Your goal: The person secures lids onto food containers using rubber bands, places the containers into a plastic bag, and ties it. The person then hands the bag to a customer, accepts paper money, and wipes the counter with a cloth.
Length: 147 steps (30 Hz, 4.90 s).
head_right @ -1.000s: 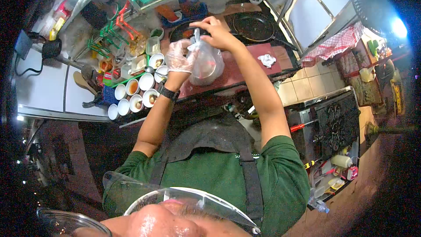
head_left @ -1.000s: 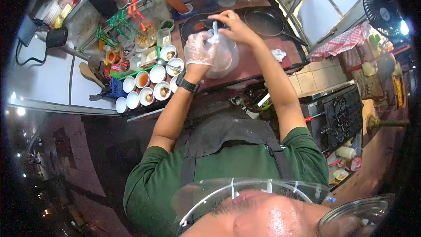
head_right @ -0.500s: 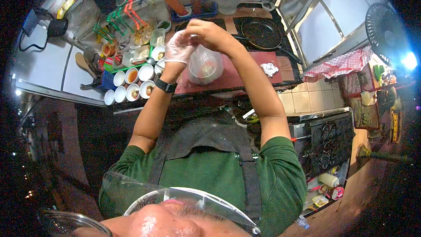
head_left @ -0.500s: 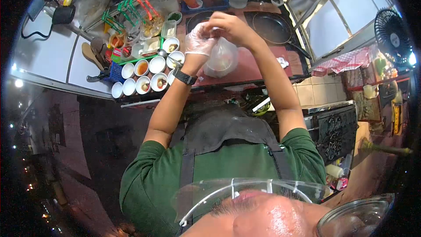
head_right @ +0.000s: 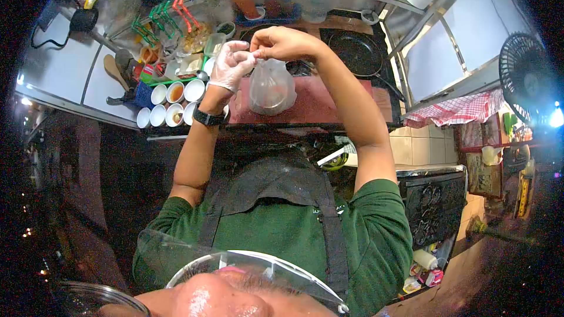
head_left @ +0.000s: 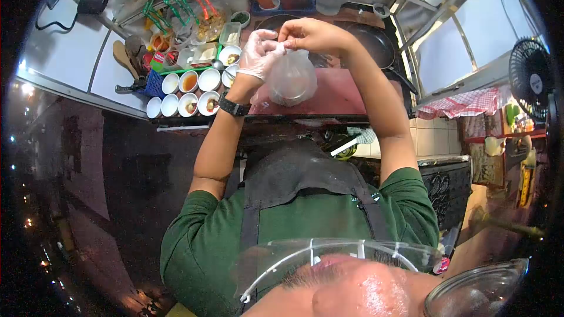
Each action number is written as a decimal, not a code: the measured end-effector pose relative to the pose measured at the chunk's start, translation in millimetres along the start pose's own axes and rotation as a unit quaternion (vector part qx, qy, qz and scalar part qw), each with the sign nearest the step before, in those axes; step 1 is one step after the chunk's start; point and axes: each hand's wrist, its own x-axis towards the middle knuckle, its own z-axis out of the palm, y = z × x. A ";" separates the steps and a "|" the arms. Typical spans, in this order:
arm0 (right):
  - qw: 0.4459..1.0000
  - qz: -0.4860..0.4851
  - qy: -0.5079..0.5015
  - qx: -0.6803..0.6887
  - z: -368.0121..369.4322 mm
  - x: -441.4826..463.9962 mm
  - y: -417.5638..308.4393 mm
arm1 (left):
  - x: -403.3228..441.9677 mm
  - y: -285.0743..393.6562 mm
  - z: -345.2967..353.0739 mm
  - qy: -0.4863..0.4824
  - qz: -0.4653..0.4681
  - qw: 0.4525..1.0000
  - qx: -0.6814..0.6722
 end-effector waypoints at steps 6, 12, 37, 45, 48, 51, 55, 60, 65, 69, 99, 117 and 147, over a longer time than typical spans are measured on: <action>0.984 -0.005 -0.155 -0.083 -6.7 28.1 -6.8 | -5.6 -14.5 -13.8 0.086 0.078 0.992 0.039; 0.992 0.062 -0.112 -0.021 -9.4 21.2 -29.1 | -27.9 -8.7 -49.3 0.191 0.051 0.980 0.025; 0.843 0.049 0.484 0.230 76.6 -122.9 -319.8 | -79.9 -160.3 13.2 -0.265 -0.495 0.485 -0.670; 0.692 0.268 0.660 0.115 280.9 -220.8 -421.4 | -301.7 -124.1 75.3 -0.379 -0.704 0.404 -0.445; 0.645 0.320 0.693 0.039 386.4 -262.6 -456.7 | -386.5 -138.5 78.4 -0.402 -0.754 0.387 -0.347; 0.550 0.416 0.720 0.074 499.9 -284.7 -501.5 | -468.7 -237.3 79.4 -0.575 -0.663 0.423 -0.227; 0.427 0.395 0.810 0.081 659.0 -315.4 -543.3 | -624.1 -272.5 75.9 -0.500 -0.789 0.333 -0.128; 0.332 0.427 0.840 0.049 822.3 -341.9 -602.4 | -825.1 -296.3 47.2 -0.576 -0.786 0.224 -0.020; 0.135 0.450 0.880 0.068 936.0 -374.0 -660.4 | -978.2 -305.1 39.0 -0.623 -0.770 0.129 0.047; 0.046 0.454 0.888 0.061 993.2 -408.1 -732.6 | -1088.8 -275.4 61.6 -0.676 -0.731 0.062 0.077; 0.033 0.469 0.868 -0.160 1260.1 -883.7 -1306.4 | -1863.8 159.1 381.3 -0.879 -0.420 -0.019 -0.225; -0.086 0.416 0.901 -0.089 1334.5 -982.2 -1318.4 | -1974.8 101.2 439.6 -0.743 -0.653 -0.143 -0.026; -0.034 0.463 0.884 -0.054 1311.0 -1063.3 -1309.1 | -1960.5 61.9 509.8 -0.709 -0.699 -0.057 -0.079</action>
